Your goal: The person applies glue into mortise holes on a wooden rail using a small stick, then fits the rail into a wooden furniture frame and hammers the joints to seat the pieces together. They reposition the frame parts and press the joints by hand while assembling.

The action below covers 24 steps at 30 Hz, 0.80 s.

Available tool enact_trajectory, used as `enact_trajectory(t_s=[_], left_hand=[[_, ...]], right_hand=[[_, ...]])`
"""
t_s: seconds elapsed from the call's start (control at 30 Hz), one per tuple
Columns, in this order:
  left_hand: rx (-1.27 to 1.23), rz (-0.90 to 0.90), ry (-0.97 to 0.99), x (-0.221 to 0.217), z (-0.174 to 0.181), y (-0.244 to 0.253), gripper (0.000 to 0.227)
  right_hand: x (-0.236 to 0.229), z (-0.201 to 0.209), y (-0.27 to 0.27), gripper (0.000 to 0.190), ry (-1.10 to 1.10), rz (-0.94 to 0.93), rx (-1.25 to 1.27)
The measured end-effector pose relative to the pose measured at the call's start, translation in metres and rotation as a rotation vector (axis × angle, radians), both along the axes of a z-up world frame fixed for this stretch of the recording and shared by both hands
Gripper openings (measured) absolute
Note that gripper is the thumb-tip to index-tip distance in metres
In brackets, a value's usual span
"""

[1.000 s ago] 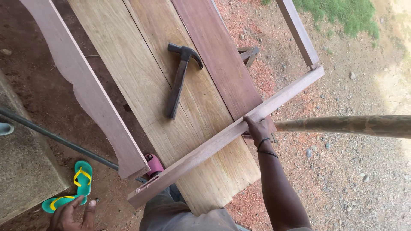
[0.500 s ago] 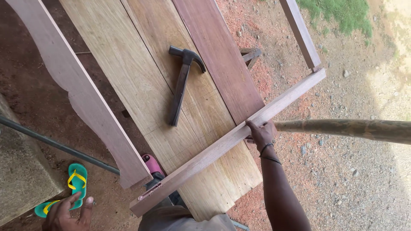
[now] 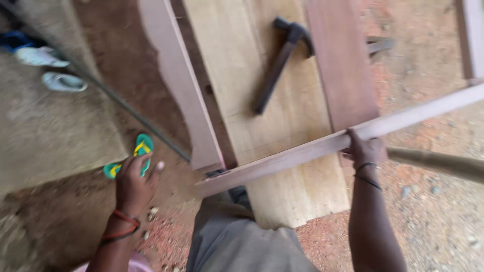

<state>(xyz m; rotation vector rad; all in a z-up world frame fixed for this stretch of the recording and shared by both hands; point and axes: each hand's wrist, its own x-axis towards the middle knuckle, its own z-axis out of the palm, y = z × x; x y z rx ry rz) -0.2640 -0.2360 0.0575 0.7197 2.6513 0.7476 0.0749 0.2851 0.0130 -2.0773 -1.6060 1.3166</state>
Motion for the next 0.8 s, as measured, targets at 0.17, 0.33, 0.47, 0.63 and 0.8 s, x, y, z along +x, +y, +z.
enact_trajectory(t_s=[0.17, 0.33, 0.47, 0.63, 0.8], left_hand=[[0.067, 0.007, -0.054, 0.002, 0.027, -0.002, 0.048], [0.096, 0.056, -0.100, 0.020, 0.037, -0.023, 0.047], [0.096, 0.105, -0.148, 0.028, 0.039, -0.037, 0.045], [0.130, 0.134, -0.217, 0.016, 0.021, -0.047, 0.047], [0.167, 0.089, -0.349, -0.021, -0.008, -0.019, 0.049]], right_hand=[[-0.010, 0.014, -0.004, 0.046, -0.063, 0.004, -0.015], [0.016, -0.012, -0.002, 0.058, -0.001, 0.017, -0.043], [0.018, 0.016, -0.027, 0.078, 0.031, -0.112, 0.017], [0.031, 0.042, -0.076, 0.063, 0.093, -0.073, 0.138], [0.043, 0.021, -0.176, 0.033, 0.192, 0.192, 0.085]])
